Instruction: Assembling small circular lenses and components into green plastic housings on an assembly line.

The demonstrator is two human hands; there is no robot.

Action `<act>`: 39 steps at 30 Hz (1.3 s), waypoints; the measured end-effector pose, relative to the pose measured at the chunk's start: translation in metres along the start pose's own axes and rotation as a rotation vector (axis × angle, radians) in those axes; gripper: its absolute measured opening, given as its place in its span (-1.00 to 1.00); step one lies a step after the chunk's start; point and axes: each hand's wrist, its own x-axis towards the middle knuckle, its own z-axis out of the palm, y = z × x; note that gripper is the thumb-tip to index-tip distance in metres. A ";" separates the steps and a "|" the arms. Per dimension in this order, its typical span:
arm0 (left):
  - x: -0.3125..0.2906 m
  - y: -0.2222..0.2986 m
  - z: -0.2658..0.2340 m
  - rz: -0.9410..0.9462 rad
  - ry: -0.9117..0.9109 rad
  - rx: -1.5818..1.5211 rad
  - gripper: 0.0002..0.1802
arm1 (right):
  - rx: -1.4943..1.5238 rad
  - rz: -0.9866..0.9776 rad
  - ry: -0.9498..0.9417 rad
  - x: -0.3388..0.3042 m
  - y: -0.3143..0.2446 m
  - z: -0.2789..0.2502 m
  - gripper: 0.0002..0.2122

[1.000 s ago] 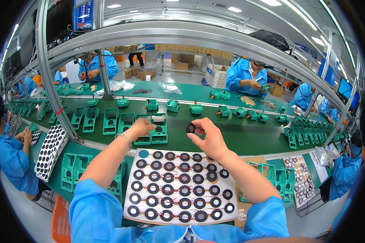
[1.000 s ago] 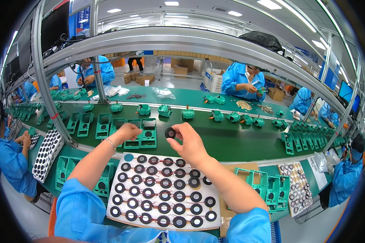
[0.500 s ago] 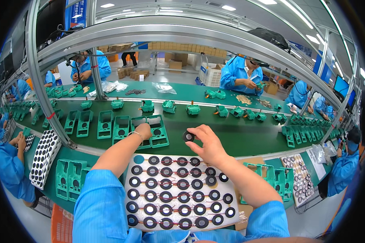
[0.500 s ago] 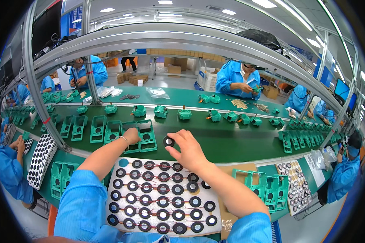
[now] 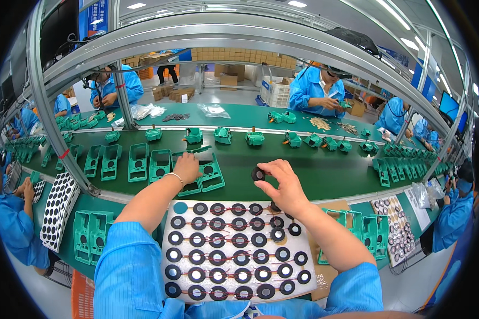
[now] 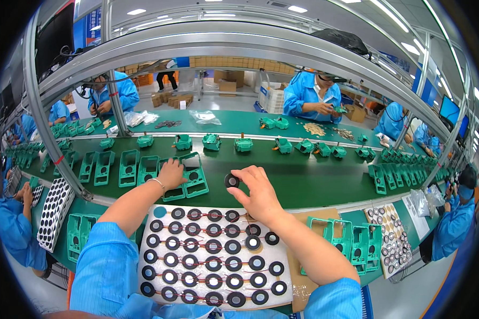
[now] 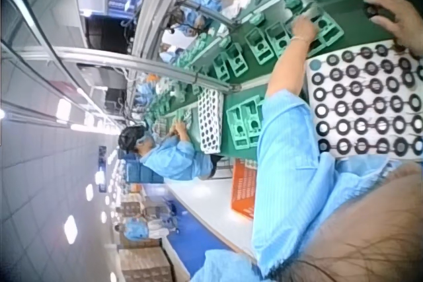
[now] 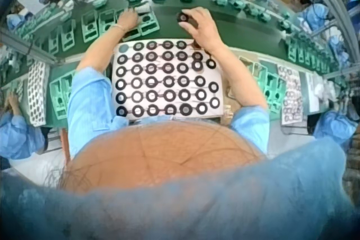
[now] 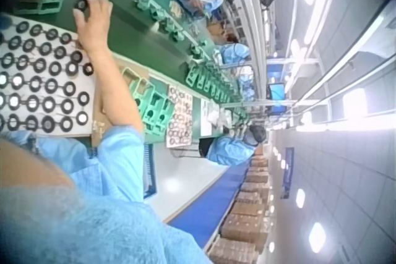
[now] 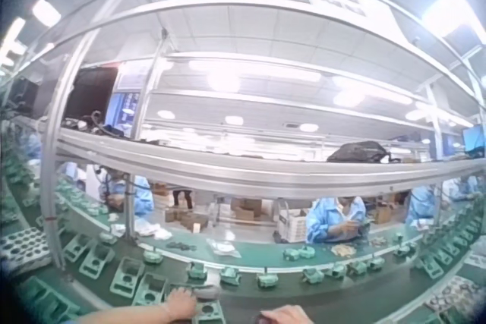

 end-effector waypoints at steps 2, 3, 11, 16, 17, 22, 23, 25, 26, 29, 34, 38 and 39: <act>-0.006 -0.003 -0.008 0.021 -0.018 0.046 -0.47 | -0.024 -0.009 0.013 -0.001 0.005 -0.005 -0.67; -0.006 -0.004 -0.012 0.030 -0.006 0.029 -0.47 | -0.027 -0.007 0.011 -0.001 0.010 -0.006 -0.66; 0.006 0.022 -0.022 0.067 0.041 -0.019 -0.59 | 0.264 0.254 0.001 0.027 0.019 -0.027 -0.63; 0.009 0.031 -0.022 -0.147 -0.271 -0.117 -0.75 | 0.852 0.680 0.073 0.032 0.019 -0.041 -0.82; 0.009 0.029 -0.019 -0.146 -0.273 -0.115 -0.75 | 0.937 0.715 0.108 0.032 0.020 -0.042 -0.80; 0.017 0.037 -0.025 -0.133 -0.286 -0.184 -0.67 | 1.039 0.753 0.165 0.016 0.061 -0.048 -0.78; 0.018 0.042 -0.029 -0.123 -0.288 -0.183 -0.67 | 1.103 0.763 0.140 0.011 0.069 -0.049 -0.81; 0.020 0.052 -0.035 0.114 -0.452 -0.070 -0.61 | 1.163 0.776 0.121 0.003 0.077 -0.049 -0.83; 0.020 0.054 -0.037 0.121 -0.453 -0.070 -0.61 | 1.144 0.805 0.136 0.000 0.078 -0.049 -0.85; 0.017 0.065 -0.054 -0.037 -0.004 -0.616 -0.57 | 1.088 0.811 0.135 0.000 0.069 -0.048 -0.81; -0.015 0.129 -0.153 0.020 -0.487 -1.664 -0.68 | 0.985 0.695 0.041 0.004 0.036 -0.037 -0.70; -0.023 0.126 -0.165 0.072 -0.482 -1.648 -0.74 | 0.835 0.503 -0.077 0.007 0.026 -0.024 -0.66; -0.023 0.123 -0.165 0.076 -0.503 -1.642 -0.78 | 0.837 0.499 -0.081 0.007 0.023 -0.023 -0.66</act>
